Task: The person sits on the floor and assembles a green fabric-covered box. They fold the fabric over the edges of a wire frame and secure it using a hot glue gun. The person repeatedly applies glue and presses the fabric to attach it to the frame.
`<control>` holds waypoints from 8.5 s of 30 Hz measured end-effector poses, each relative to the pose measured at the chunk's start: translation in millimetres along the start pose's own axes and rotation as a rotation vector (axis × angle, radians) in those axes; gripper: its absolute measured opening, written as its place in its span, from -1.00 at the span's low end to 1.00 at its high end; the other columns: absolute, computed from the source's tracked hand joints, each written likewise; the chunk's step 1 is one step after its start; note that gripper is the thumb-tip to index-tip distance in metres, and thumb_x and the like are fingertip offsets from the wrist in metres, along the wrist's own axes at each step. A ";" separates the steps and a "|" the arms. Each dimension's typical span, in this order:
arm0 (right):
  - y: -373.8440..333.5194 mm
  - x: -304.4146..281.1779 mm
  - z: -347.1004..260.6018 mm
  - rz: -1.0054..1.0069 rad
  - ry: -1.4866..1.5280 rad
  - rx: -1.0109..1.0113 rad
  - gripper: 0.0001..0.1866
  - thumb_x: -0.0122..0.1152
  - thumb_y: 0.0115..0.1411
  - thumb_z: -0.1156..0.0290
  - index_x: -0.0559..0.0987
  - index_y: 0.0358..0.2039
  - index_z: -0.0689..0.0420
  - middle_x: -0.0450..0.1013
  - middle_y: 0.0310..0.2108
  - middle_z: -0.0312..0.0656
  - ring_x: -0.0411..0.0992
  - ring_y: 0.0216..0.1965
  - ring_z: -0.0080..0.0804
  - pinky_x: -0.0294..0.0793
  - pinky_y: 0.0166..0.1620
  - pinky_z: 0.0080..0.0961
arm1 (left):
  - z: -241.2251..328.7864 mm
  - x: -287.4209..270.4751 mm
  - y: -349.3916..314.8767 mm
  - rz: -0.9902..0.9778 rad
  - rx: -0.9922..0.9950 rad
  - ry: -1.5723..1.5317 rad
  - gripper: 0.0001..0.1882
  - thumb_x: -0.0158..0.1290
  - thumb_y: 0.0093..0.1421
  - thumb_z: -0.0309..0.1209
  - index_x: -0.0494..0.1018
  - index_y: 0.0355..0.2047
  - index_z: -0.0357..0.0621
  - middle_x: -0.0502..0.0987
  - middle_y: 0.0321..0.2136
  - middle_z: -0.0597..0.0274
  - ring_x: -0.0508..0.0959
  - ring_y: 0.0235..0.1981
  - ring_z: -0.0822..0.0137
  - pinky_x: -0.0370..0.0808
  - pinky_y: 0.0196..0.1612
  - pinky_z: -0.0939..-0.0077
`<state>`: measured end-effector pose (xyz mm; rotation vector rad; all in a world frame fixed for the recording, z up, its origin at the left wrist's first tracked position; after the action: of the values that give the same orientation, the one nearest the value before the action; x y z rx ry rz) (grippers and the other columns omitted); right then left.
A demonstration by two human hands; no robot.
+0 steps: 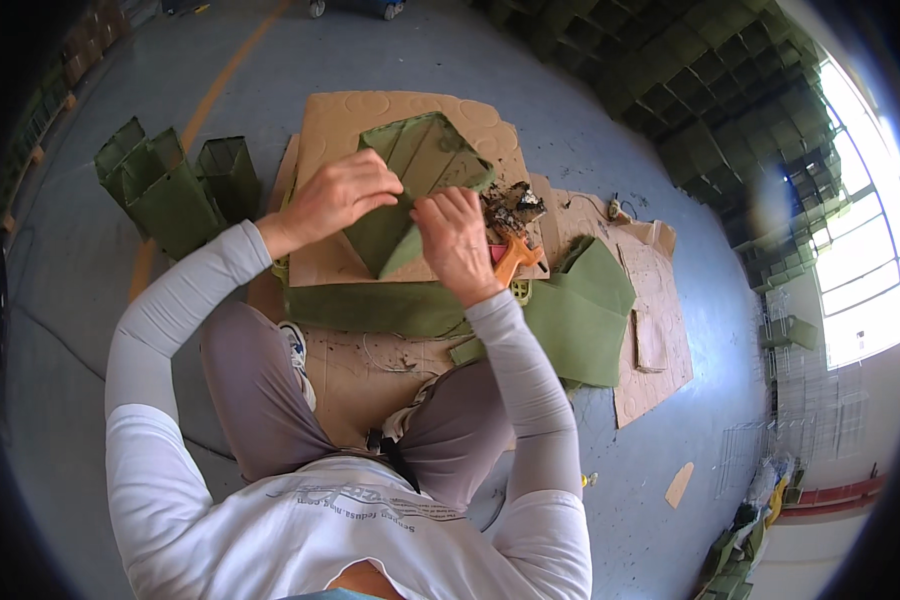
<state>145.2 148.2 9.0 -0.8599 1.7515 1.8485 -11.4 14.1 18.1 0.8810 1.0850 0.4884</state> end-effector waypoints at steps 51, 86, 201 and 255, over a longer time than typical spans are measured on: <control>1.7 -24.1 19.3 -0.289 0.043 0.013 -0.87 0.25 0.14 0.47 0.48 -0.47 0.18 0.51 -0.52 -0.08 0.49 -0.38 -0.11 0.36 -0.13 -0.33 | -31.6 23.1 53.5 -0.654 -0.305 -0.386 -0.61 0.24 -0.02 -0.49 0.61 -0.12 -0.28 0.65 -0.47 0.05 0.63 -0.41 0.31 0.51 -0.25 0.41; -7.3 7.7 4.0 -0.151 0.047 0.187 -0.90 0.21 0.19 0.53 0.53 -0.26 0.17 0.52 -0.51 -0.05 0.50 -0.40 -0.04 0.45 -0.23 -0.25 | -30.9 13.5 19.6 -0.489 -0.428 -0.343 -0.70 0.15 0.16 -0.45 0.58 -0.08 -0.20 0.68 -0.33 0.06 0.68 -0.27 0.26 0.54 -0.12 0.40; 7.7 6.6 31.8 -0.178 0.258 0.005 -0.82 0.29 0.13 0.42 0.61 -0.26 0.18 0.57 -0.29 -0.17 0.50 -0.20 -0.17 0.53 -0.14 -0.28 | -13.5 12.2 -3.6 -0.160 -0.371 -0.342 -0.52 0.28 0.06 -0.54 0.53 0.04 -0.07 0.61 -0.34 0.25 0.59 -0.27 0.36 0.52 -0.09 0.43; -22.2 -16.8 -29.3 -0.262 0.379 0.027 -0.74 0.15 0.01 0.52 0.51 -0.24 0.27 0.54 -0.22 -0.07 0.52 -0.18 -0.08 0.49 -0.11 -0.29 | 65.5 9.1 -62.7 -0.028 -0.167 0.061 -0.61 0.24 0.07 -0.62 0.53 -0.05 -0.28 0.44 -0.56 0.22 0.49 -0.44 0.24 0.53 -0.02 0.16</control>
<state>176.4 122.8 5.0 -1.4290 1.7661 1.5617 47.5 -40.0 -25.5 0.7076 1.0941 0.5768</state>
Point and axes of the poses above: each hand's wrist, its own y-axis towards the middle knuckle, its own x-axis out of the palm, z = x × y, the point moved 1 cm from there along y, towards the middle knuckle
